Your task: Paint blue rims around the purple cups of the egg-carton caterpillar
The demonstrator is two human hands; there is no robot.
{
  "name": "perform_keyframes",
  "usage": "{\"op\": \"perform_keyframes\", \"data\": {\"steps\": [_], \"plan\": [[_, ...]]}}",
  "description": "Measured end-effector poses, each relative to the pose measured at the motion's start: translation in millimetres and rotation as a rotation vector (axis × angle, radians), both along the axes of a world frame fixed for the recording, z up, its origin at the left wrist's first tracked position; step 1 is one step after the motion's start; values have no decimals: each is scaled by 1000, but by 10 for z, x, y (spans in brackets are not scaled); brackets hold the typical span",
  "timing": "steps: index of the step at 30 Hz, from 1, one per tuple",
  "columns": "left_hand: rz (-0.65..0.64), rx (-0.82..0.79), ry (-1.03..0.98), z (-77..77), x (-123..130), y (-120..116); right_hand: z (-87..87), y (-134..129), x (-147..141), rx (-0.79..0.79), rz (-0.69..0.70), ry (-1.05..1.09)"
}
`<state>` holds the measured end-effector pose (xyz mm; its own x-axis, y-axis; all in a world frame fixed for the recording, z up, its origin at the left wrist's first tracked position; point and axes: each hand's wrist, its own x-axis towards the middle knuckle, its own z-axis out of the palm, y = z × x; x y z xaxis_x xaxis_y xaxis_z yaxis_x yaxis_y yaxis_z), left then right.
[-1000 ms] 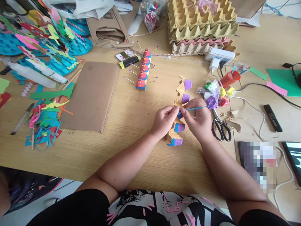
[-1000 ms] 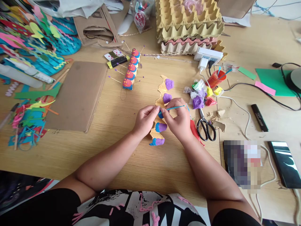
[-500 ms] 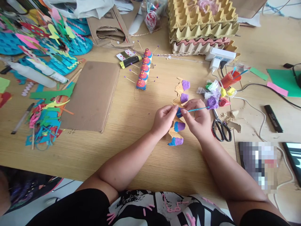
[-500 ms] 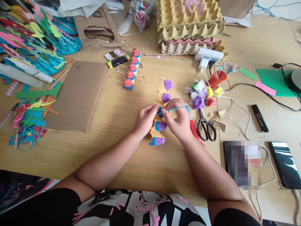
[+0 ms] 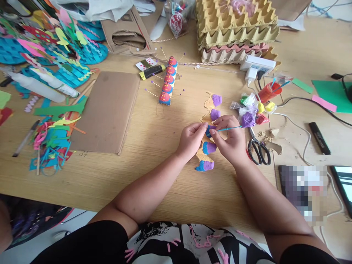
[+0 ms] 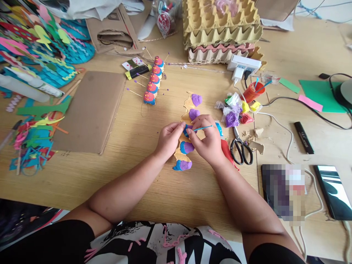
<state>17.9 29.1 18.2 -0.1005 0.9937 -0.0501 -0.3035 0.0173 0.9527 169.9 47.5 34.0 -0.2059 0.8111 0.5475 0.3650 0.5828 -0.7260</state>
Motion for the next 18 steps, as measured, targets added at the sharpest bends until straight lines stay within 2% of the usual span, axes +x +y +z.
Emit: {"op": "perform_keyframes", "data": {"steps": [6,9,12,14,18], "plan": [[13,-5,-14,-13,-1,7,-12,-8,-6,-20,26,67],[13,-82,-123,-9,6,34,-45,8,-3,-90,-8,319],[-5,-197,-287,59,-1,44,-105,64,-5,-128,-129,614],[-28,-254,-382,127,-23,45,-155,97,-13,-232,-147,690],[-158,-341,-538,207,-81,57,-249,80,-51,-506,-60,615]]}}
